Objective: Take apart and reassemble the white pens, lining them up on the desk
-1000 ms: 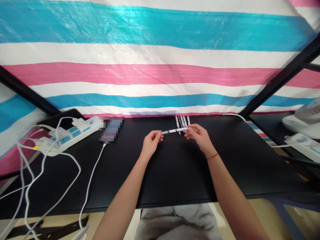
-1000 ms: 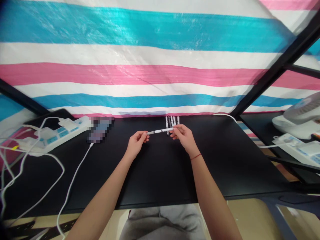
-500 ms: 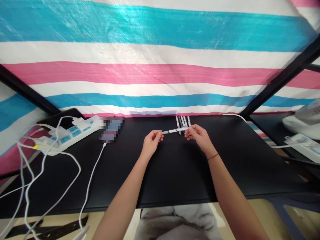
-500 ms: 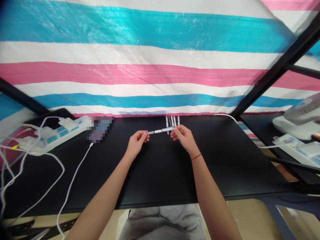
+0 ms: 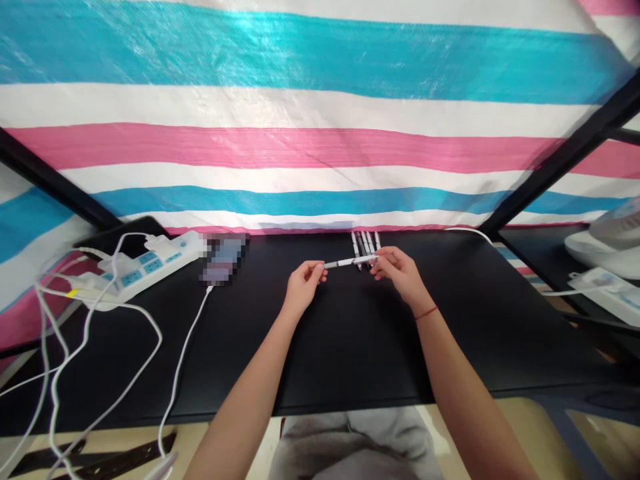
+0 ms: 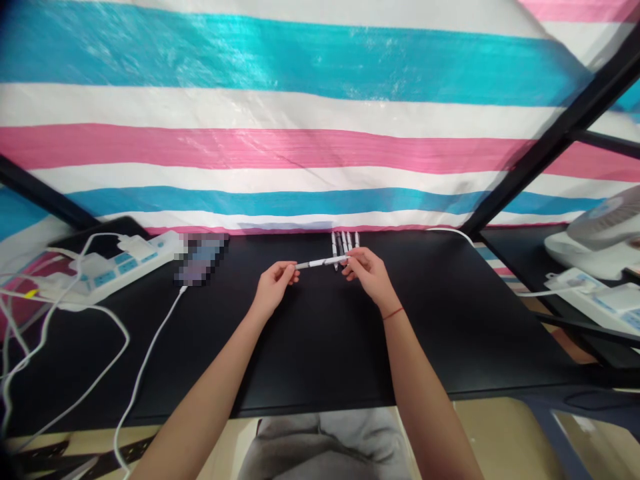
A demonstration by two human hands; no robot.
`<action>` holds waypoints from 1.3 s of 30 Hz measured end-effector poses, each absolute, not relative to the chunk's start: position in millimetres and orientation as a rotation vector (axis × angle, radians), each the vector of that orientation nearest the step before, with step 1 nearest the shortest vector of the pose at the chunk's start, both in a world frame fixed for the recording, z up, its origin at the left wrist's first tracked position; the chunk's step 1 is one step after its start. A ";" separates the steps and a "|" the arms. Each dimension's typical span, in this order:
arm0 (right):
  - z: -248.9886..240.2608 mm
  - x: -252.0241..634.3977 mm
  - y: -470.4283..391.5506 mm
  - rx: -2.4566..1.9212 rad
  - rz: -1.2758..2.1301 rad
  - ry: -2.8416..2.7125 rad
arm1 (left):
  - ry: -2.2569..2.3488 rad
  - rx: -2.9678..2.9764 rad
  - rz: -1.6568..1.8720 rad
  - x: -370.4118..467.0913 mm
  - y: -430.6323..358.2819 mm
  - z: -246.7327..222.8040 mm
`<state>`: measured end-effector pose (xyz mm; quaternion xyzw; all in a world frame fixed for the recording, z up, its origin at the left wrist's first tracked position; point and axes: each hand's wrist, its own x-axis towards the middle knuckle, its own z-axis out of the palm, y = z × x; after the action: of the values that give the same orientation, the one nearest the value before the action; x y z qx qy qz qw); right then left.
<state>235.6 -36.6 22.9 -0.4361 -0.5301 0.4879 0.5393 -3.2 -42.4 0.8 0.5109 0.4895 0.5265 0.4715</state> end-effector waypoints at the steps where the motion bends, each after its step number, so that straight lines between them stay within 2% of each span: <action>1: 22.8 235.8 -36.7 -1.052 1.146 -1.283 | 1.200 1.250 1.289 -3.3 -42.4 1.1; 19: 17.8 234.6 -35.6 -1.050 1.083 -1.341 | 1.203 1.256 1.291 -3.4 -42.5 1.6; 35: 17.4 238.7 -37.1 -1.242 0.812 -1.569 | 1.353 1.539 1.305 -4.1 -50.2 6.0; 39: 18.3 233.7 -36.9 -1.201 0.877 -1.469 | 1.366 1.559 1.347 0.0 -54.4 9.3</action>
<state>233.7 -36.9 18.3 -0.4970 -0.6079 0.3631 0.5017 0.0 -54.4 9.3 0.5955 0.5218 0.5148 0.3286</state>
